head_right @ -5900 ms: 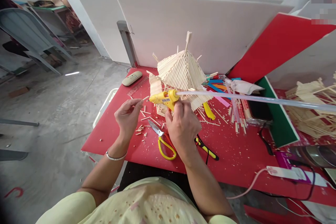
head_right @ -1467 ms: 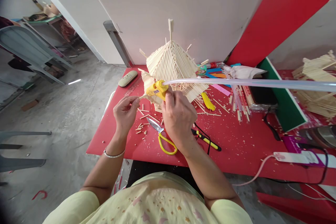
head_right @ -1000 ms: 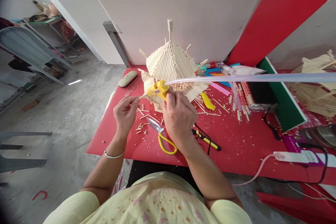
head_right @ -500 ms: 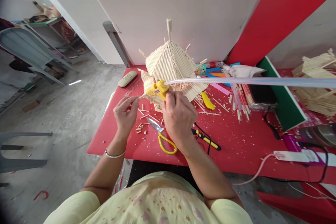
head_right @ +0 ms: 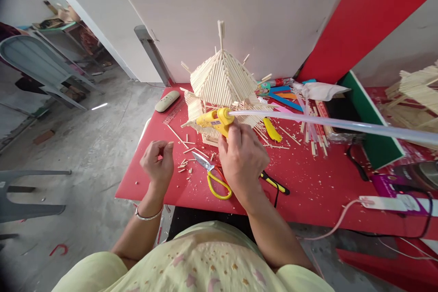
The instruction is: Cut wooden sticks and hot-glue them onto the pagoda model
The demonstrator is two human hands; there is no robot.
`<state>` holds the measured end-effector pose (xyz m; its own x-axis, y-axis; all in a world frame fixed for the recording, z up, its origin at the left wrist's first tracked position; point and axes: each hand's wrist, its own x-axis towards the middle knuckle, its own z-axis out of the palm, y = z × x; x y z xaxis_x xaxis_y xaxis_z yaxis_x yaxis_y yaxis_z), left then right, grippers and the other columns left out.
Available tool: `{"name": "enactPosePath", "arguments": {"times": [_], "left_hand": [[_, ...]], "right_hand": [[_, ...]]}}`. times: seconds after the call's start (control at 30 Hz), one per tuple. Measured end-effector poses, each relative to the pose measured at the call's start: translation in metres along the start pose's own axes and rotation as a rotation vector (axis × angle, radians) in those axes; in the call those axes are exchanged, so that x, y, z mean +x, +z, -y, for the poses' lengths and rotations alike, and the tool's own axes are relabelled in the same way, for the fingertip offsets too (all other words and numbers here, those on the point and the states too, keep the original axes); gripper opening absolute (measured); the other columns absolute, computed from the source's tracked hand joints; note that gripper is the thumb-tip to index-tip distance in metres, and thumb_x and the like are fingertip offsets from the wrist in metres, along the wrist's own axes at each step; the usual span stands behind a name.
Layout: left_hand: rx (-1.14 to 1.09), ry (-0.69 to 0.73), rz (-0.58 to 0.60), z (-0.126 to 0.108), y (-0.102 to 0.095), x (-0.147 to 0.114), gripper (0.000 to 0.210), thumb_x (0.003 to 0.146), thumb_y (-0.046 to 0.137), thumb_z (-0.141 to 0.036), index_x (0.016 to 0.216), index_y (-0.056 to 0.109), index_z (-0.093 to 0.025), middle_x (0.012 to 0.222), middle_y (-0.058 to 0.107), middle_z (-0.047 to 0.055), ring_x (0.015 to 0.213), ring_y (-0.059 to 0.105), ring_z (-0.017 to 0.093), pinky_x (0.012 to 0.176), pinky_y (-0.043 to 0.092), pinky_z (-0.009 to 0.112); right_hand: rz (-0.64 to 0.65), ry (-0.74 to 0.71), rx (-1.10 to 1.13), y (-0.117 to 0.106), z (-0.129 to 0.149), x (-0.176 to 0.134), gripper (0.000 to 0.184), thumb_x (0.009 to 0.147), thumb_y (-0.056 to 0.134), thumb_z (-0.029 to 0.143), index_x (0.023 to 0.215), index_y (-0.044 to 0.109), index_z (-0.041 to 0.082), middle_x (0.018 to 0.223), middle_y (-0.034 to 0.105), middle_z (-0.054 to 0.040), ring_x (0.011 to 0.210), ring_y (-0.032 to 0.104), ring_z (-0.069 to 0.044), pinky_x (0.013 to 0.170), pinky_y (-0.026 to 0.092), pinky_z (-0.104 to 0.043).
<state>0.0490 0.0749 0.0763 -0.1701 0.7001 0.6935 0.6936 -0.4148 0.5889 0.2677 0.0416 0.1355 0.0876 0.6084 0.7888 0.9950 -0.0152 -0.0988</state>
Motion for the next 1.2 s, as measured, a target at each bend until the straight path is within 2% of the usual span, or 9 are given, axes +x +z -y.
{"name": "enactPosePath", "arguments": {"times": [0.23,0.33,0.43,0.53,0.77,0.83,1.0,1.1,1.2], "left_hand": [[-0.150,-0.271,0.304,-0.007,0.013,-0.032,0.047,0.100,0.053,-0.041,0.062,0.034,-0.019,0.054,0.031,-0.007,0.051,0.030,0.007,0.052,0.025,0.023],[-0.230,-0.261,0.397,-0.015,0.015,-0.039,0.040,0.098,0.056,-0.041,0.065,0.048,-0.019,0.057,0.046,-0.005,0.053,0.040,0.008,0.055,0.032,0.022],[-0.281,-0.211,0.474,-0.024,0.017,-0.044,0.021,0.098,0.056,-0.033,0.085,0.067,-0.020,0.074,0.067,0.000,0.062,0.054,0.011,0.062,0.041,0.023],[-0.278,-0.214,0.494,-0.037,0.022,-0.056,0.015,0.095,0.060,-0.031,0.088,0.068,-0.020,0.078,0.069,0.001,0.065,0.057,0.012,0.065,0.042,0.024],[-0.318,-0.364,0.543,-0.071,0.039,-0.107,0.048,0.100,0.050,-0.045,0.063,0.033,-0.021,0.054,0.031,-0.006,0.051,0.030,0.009,0.051,0.023,0.025],[-0.317,-0.382,0.561,-0.078,0.045,-0.119,0.049,0.099,0.050,-0.047,0.061,0.035,-0.020,0.053,0.033,-0.005,0.050,0.032,0.009,0.051,0.024,0.025],[-0.356,-0.352,0.613,-0.090,0.051,-0.136,0.022,0.095,0.057,-0.032,0.081,0.068,-0.018,0.076,0.069,0.002,0.068,0.059,0.012,0.066,0.043,0.023],[-0.360,-0.360,0.647,-0.097,0.050,-0.144,0.013,0.087,0.067,-0.029,0.080,0.070,-0.019,0.074,0.070,0.001,0.064,0.057,0.012,0.063,0.041,0.023],[-0.405,-0.393,0.659,-0.104,0.046,-0.152,0.023,0.086,0.071,-0.037,0.073,0.063,-0.018,0.064,0.060,-0.002,0.057,0.047,0.010,0.056,0.035,0.022]], "right_hand": [[0.036,0.082,0.017,-0.019,-0.019,-0.026,0.034,0.093,0.065,0.042,0.112,0.063,0.015,0.093,0.071,-0.0098,0.075,0.065,-0.021,0.062,0.042,-0.031],[0.066,0.143,0.046,-0.030,-0.033,-0.043,0.034,0.091,0.067,0.048,0.103,0.064,0.016,0.082,0.067,-0.0066,0.070,0.062,-0.020,0.060,0.040,-0.030],[0.114,0.220,0.058,-0.039,-0.047,-0.065,0.036,0.089,0.068,0.053,0.095,0.063,0.018,0.078,0.064,-0.0052,0.069,0.061,-0.019,0.059,0.038,-0.030],[0.189,0.321,0.082,-0.044,-0.064,-0.093,0.042,0.088,0.068,0.060,0.091,0.061,0.019,0.077,0.063,-0.0044,0.069,0.060,-0.019,0.060,0.038,-0.030],[0.400,0.455,0.207,-0.056,-0.102,-0.142,0.057,0.086,0.061,0.073,0.101,0.062,0.019,0.080,0.065,-0.0063,0.069,0.059,-0.022,0.062,0.041,-0.032],[0.396,0.475,0.245,-0.059,-0.109,-0.148,0.059,0.085,0.061,0.074,0.103,0.063,0.018,0.081,0.066,-0.0074,0.070,0.061,-0.023,0.064,0.044,-0.034],[0.295,0.522,0.347,-0.055,-0.121,-0.168,0.064,0.093,0.054,0.066,0.125,0.061,0.011,0.106,0.070,-0.0195,0.094,0.068,-0.030,0.083,0.054,-0.043],[0.221,0.579,0.370,-0.045,-0.130,-0.182,0.064,0.097,0.046,0.058,0.136,0.056,0.007,0.125,0.066,-0.0267,0.112,0.066,-0.034,0.093,0.053,-0.048],[0.160,0.660,0.353,-0.035,-0.142,-0.193,0.064,0.096,0.048,0.056,0.135,0.057,0.007,0.113,0.071,-0.0251,0.100,0.070,-0.033,0.084,0.055,-0.045]]}}
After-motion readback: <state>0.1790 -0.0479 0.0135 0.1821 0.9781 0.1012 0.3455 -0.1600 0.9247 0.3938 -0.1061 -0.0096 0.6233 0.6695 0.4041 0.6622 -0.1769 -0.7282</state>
